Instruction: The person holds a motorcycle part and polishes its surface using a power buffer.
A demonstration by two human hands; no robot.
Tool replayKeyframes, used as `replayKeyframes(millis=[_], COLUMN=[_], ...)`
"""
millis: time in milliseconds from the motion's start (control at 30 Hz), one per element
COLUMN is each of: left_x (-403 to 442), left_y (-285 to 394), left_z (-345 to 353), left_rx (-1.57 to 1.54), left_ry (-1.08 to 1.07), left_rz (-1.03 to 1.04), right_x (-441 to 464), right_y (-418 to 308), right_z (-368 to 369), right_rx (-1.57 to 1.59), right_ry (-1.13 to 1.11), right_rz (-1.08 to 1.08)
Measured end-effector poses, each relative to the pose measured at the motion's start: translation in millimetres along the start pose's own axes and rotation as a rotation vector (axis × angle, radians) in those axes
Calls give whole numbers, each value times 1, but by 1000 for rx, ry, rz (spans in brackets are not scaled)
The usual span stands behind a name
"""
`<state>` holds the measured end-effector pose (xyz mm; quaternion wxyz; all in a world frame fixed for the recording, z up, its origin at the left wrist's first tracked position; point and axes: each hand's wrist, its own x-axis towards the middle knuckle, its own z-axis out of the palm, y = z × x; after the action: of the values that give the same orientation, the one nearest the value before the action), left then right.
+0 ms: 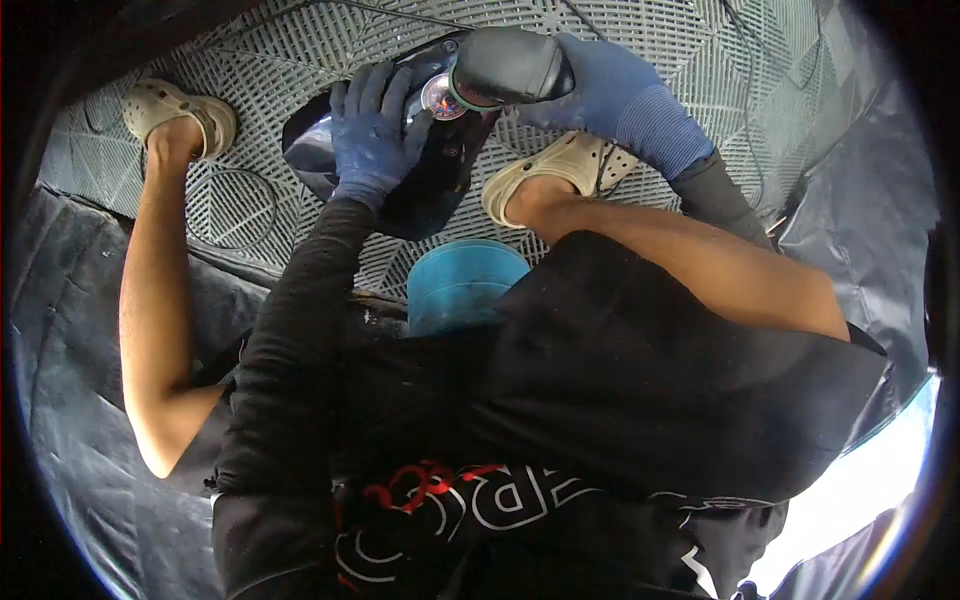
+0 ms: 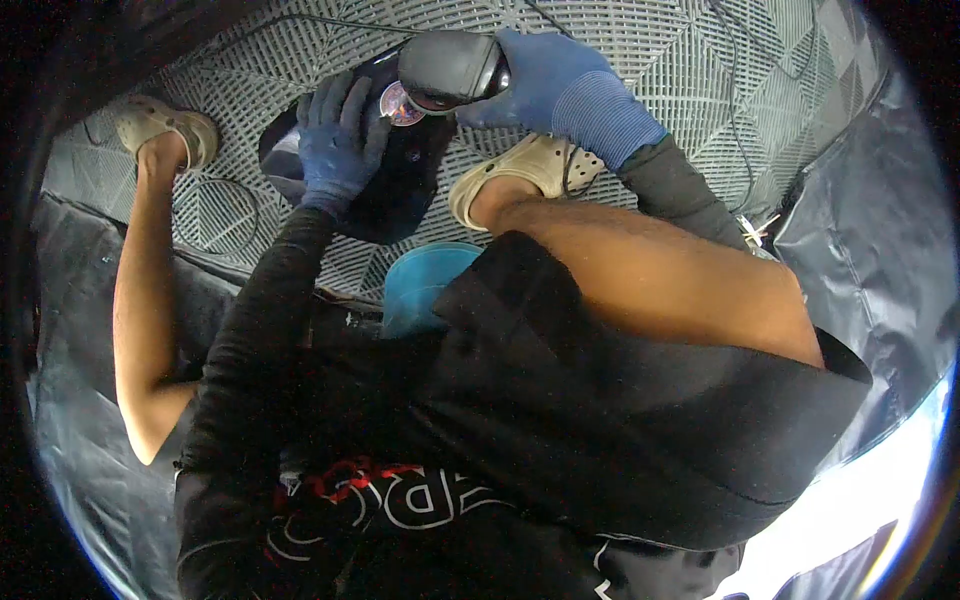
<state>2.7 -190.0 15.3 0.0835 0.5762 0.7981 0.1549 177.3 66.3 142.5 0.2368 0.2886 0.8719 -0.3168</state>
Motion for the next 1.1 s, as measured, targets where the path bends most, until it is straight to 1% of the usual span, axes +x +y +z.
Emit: replayKeyframes(millis=[67,133,267,367,433,567,767,833,867,933,967,1033,1100], left_x=[0,-1,0,0,1,1,0,1,1,0,-1,1,2], left_y=[0,-1,-1,1,1,1,2,0,0,0,0,-1,-1], left_z=[0,1,1,-1,-1,-1,-1,-2,-2,0,1,0,-2], left_rx=[-11,10,15,34,11,30,-12,0,-1,-12,-12,-21,-12], left_ry=[7,7,5,-22,-9,7,41,31,32,45,47,29,25], left_rz=[-5,4,0,-8,-1,9,16,20,19,19,12,10,16], right_x=[0,2,6,5,9,13,17,7,4,1,0,-4,-8], right_y=[-1,1,3,-6,-7,-22,-33,-26,-26,-27,-19,8,21], right_z=[0,5,7,-4,-11,-1,-15,-25,-26,-28,-24,-7,5], right_rx=[27,-10,-34,-22,138,23,-35,128,126,59,54,98,57], right_ry=[-44,6,-20,13,-105,-58,-140,-163,-164,-104,-108,-26,17], right_rz=[-13,-11,-16,15,-97,-61,18,30,30,162,158,33,24])
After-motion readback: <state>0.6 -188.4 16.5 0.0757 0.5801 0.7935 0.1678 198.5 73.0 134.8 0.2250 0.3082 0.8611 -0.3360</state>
